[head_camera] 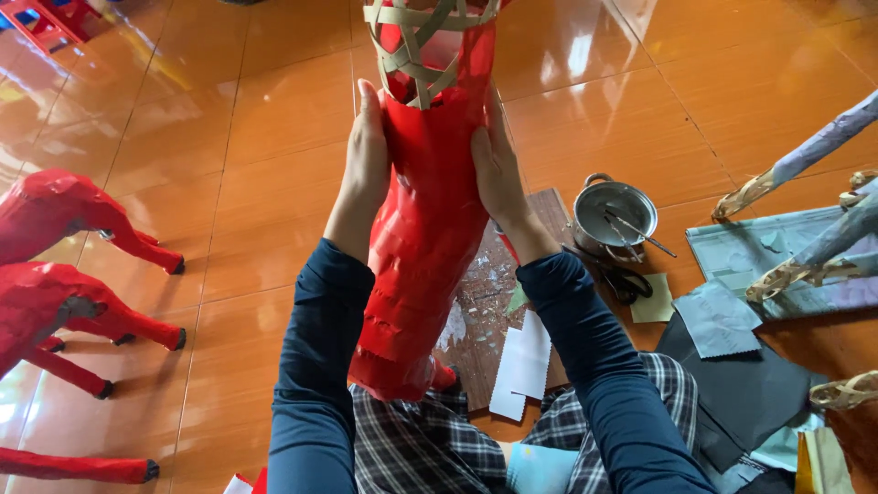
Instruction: Decorating a red paper-mache animal model by cutting and applying white paper strips.
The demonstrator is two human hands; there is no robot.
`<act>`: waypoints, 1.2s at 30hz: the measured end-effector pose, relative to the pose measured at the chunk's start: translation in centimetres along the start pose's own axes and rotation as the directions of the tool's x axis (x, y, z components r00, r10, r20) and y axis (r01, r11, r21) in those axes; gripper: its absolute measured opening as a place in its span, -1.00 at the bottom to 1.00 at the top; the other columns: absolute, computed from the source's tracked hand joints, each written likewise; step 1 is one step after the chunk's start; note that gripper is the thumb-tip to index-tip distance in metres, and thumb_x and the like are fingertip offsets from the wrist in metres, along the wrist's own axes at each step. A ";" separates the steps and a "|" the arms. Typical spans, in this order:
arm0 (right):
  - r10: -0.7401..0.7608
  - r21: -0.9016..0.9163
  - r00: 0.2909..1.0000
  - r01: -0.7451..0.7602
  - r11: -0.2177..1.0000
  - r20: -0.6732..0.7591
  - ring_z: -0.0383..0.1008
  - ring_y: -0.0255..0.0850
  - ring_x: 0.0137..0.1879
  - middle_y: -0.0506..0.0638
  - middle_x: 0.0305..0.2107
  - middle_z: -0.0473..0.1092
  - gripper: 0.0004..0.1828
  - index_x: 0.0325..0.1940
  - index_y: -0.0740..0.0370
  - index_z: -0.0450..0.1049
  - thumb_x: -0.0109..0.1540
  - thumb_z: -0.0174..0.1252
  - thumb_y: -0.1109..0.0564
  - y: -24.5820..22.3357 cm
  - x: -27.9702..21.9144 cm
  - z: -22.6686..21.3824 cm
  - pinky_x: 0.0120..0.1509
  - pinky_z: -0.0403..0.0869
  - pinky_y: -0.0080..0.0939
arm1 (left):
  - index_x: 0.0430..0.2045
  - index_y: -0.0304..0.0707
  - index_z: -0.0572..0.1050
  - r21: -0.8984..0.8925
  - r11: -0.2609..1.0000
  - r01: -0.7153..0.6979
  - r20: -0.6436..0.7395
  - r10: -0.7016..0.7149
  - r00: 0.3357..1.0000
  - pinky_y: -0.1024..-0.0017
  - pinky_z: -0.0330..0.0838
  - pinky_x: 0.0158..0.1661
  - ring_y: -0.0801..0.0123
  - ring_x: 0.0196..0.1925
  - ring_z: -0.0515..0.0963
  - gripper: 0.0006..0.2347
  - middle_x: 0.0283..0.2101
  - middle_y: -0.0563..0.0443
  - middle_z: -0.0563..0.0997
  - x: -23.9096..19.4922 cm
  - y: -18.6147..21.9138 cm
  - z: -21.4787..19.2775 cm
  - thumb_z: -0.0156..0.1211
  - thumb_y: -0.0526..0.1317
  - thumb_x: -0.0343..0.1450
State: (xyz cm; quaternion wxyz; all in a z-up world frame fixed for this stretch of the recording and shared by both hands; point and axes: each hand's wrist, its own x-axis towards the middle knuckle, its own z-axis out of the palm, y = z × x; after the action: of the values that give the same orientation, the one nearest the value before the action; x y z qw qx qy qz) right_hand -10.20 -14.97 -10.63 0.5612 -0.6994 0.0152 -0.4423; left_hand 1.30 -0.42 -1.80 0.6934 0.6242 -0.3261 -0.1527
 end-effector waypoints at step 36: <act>0.755 -0.781 0.653 -0.443 0.440 0.055 0.67 0.10 0.02 0.06 -0.22 0.63 -0.64 0.09 0.00 0.67 0.23 0.44 -0.03 18.7 -39.3 -14.5 0.09 0.62 0.13 | -0.09 -0.32 0.70 0.066 0.860 0.505 -0.003 -0.506 0.862 0.29 0.59 -0.17 0.22 -0.24 0.68 -0.84 -0.28 -0.24 0.74 -37.8 -44.8 7.6 0.20 -0.34 0.55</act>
State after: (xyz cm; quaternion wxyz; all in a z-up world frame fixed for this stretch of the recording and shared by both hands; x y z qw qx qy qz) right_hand -34.40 -12.69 -49.56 0.3574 -0.8763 0.3228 -0.0123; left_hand -22.87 9.38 -54.85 0.6063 0.7086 -0.1608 -0.3231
